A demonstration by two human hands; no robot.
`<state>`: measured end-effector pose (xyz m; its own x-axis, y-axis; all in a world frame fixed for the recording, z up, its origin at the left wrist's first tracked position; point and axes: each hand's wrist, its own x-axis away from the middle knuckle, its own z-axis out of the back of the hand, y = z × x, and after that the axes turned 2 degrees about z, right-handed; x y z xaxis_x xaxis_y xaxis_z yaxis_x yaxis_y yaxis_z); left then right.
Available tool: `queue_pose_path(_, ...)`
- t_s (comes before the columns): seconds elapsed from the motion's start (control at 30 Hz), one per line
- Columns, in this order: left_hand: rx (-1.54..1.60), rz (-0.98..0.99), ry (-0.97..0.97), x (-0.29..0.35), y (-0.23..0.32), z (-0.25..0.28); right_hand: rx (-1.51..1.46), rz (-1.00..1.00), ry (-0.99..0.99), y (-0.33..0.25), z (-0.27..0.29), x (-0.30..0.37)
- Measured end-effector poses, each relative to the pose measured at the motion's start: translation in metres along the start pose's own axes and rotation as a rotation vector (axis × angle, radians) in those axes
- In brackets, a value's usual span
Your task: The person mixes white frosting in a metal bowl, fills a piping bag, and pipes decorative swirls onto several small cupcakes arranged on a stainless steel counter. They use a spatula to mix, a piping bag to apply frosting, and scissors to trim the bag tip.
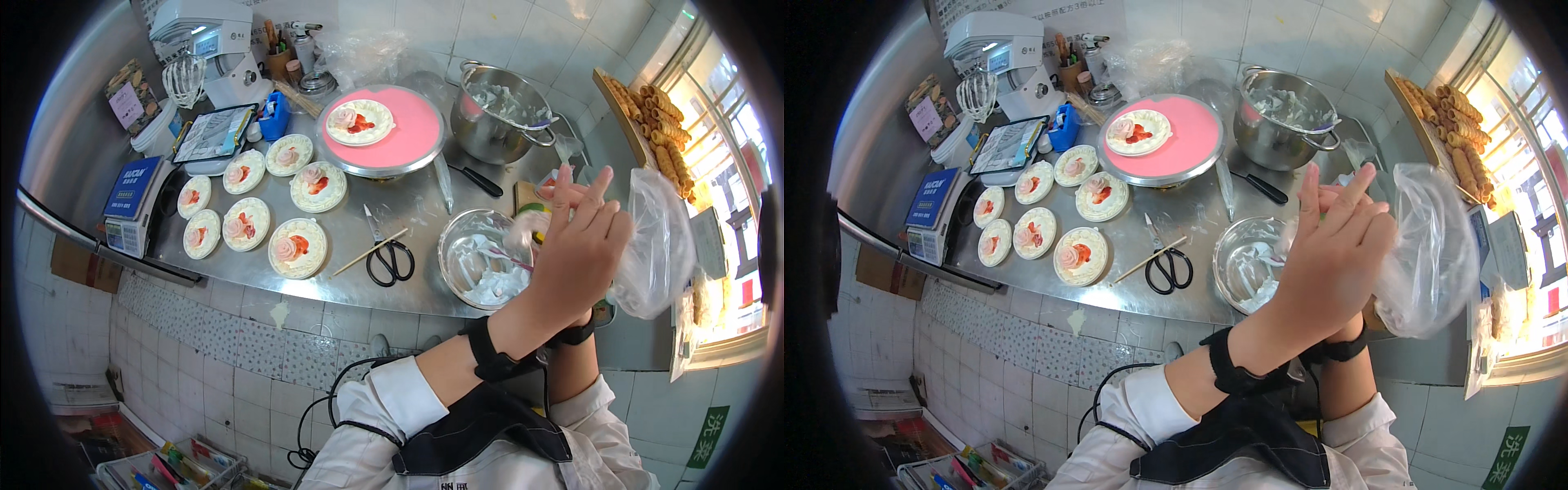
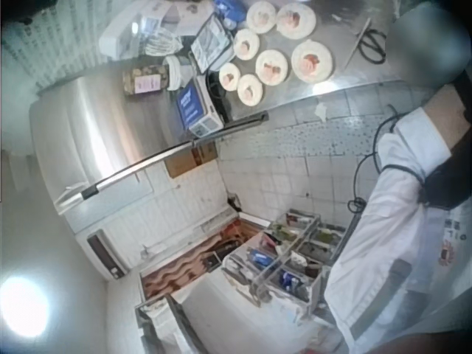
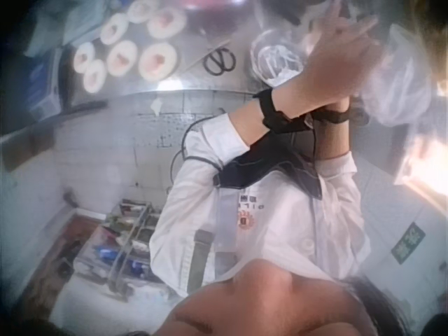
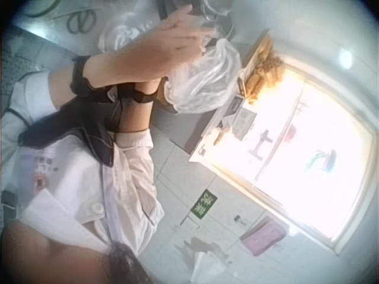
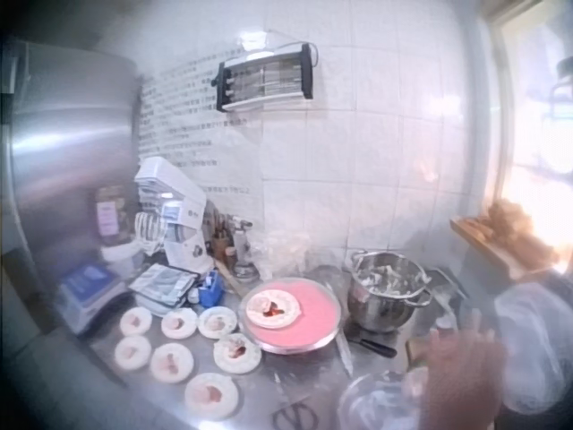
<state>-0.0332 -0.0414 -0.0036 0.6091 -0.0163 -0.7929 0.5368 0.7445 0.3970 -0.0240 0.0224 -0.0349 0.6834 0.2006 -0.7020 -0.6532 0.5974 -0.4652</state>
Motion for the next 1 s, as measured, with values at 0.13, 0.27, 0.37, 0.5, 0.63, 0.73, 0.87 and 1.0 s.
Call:
queue_pose_path(0.13, -0.312, 0.061, -0.149, 0.017, -0.006, -0.003, 0.254, 0.092, -0.08, -0.009, -0.017, -0.007)
queue_pose_path(0.27, 0.432, 0.144, -0.223, 0.051, -0.02, 0.013, 0.418, 0.047, -0.07, 0.009, -0.044, 0.011)
queue_pose_path(0.37, 0.753, 0.205, -0.238, 0.064, -0.022, 0.014, 0.374, -0.021, -0.01, 0.032, -0.064, 0.027)
queue_pose_path(0.5, 0.767, 0.258, -0.303, 0.075, -0.024, 0.014, 0.291, -0.282, -0.168, 0.055, -0.085, 0.045)
queue_pose_path(0.63, 0.737, 0.238, -0.346, 0.087, -0.022, 0.019, 0.449, -0.333, -0.348, 0.069, -0.099, 0.058)
queue_pose_path(0.73, 0.799, 0.341, -0.369, 0.09, -0.025, 0.018, 0.55, -0.34, -0.441, 0.082, -0.107, 0.064)
queue_pose_path(0.87, 0.772, 0.393, -0.369, 0.093, -0.031, 0.019, 0.703, -0.32, -0.545, 0.097, -0.118, 0.067)
queue_pose_path(1.0, 0.839, 0.387, -0.38, 0.092, -0.031, 0.024, 0.846, -0.274, -0.581, 0.107, -0.124, 0.071)
